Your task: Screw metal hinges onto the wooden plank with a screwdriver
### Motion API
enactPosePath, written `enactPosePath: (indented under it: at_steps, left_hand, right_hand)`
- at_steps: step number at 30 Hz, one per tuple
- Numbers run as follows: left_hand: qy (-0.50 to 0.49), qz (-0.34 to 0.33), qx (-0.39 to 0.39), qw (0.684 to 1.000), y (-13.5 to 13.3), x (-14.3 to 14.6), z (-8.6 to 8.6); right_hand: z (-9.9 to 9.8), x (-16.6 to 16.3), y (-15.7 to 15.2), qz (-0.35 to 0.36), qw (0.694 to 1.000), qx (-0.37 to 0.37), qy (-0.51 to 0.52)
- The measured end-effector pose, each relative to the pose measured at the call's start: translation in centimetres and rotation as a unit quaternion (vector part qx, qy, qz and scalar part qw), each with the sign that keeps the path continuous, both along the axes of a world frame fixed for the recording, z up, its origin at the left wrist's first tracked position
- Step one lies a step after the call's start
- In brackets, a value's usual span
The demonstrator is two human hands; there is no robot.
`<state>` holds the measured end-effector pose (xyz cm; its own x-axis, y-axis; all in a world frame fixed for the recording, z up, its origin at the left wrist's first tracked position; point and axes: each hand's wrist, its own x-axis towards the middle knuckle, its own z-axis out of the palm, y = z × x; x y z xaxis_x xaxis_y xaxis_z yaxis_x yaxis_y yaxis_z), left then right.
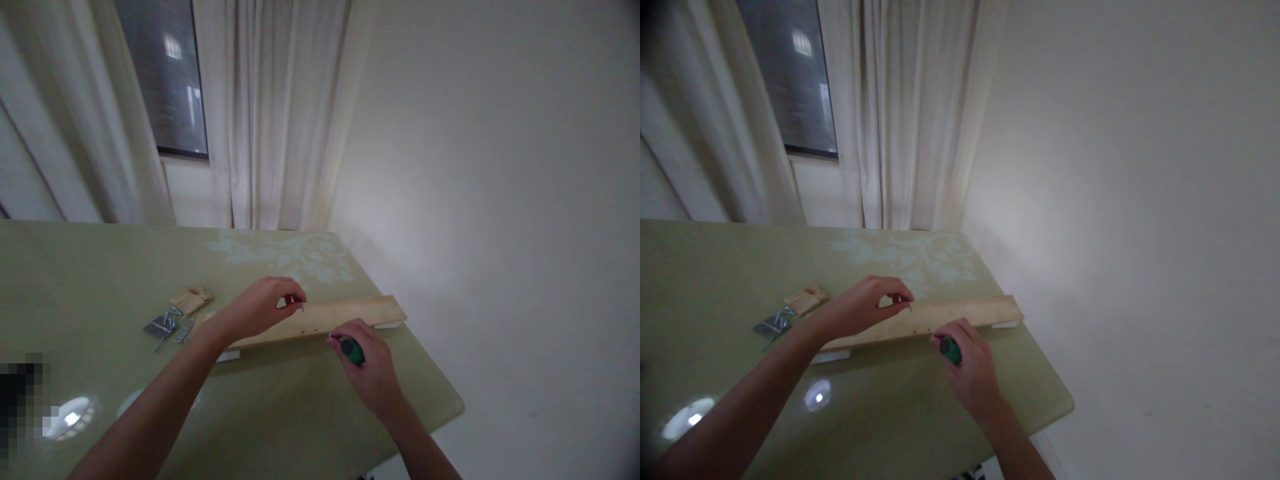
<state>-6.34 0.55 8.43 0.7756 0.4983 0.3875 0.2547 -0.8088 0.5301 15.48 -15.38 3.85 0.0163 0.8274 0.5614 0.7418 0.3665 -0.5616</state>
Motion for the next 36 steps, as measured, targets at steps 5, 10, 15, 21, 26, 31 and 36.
enactPosePath:
  at_steps: [5, 10, 15, 21, 26, 31, 36]
  left_hand:
    - [-0.068, -0.005, -0.074, 0.995, -0.6, 0.0, 0.6]
    - [-0.162, 0.021, -0.114, 0.980, -1.0, -0.6, 1.3]
    - [-0.233, 0.054, -0.149, 0.960, -0.9, -0.6, 1.2]
    - [-0.250, 0.088, -0.157, 0.951, -1.0, -0.1, 0.9]
    - [-0.247, 0.079, -0.157, 0.953, -1.5, -0.1, 1.3]
    - [-0.256, 0.093, -0.137, 0.952, -1.8, 0.1, 1.6]
    - [-0.282, 0.106, -0.140, 0.943, -1.9, 0.3, 1.8]
  right_hand:
    - [8.2, -0.7, 4.3, 0.068, 0.995, 0.078, -0.003]
    - [12.6, -1.8, 7.3, 0.161, 0.982, 0.094, -0.031]
    - [11.1, -2.1, 9.0, 0.174, 0.982, 0.075, 0.000]
    - [9.9, -1.1, 9.7, 0.199, 0.979, 0.051, 0.011]
    - [10.4, -0.7, 9.6, 0.198, 0.980, 0.017, 0.028]
    - [10.4, -0.5, 9.8, 0.223, 0.974, 0.025, 0.024]
    - [10.4, -0.4, 9.6, 0.233, 0.972, 0.023, 0.006]
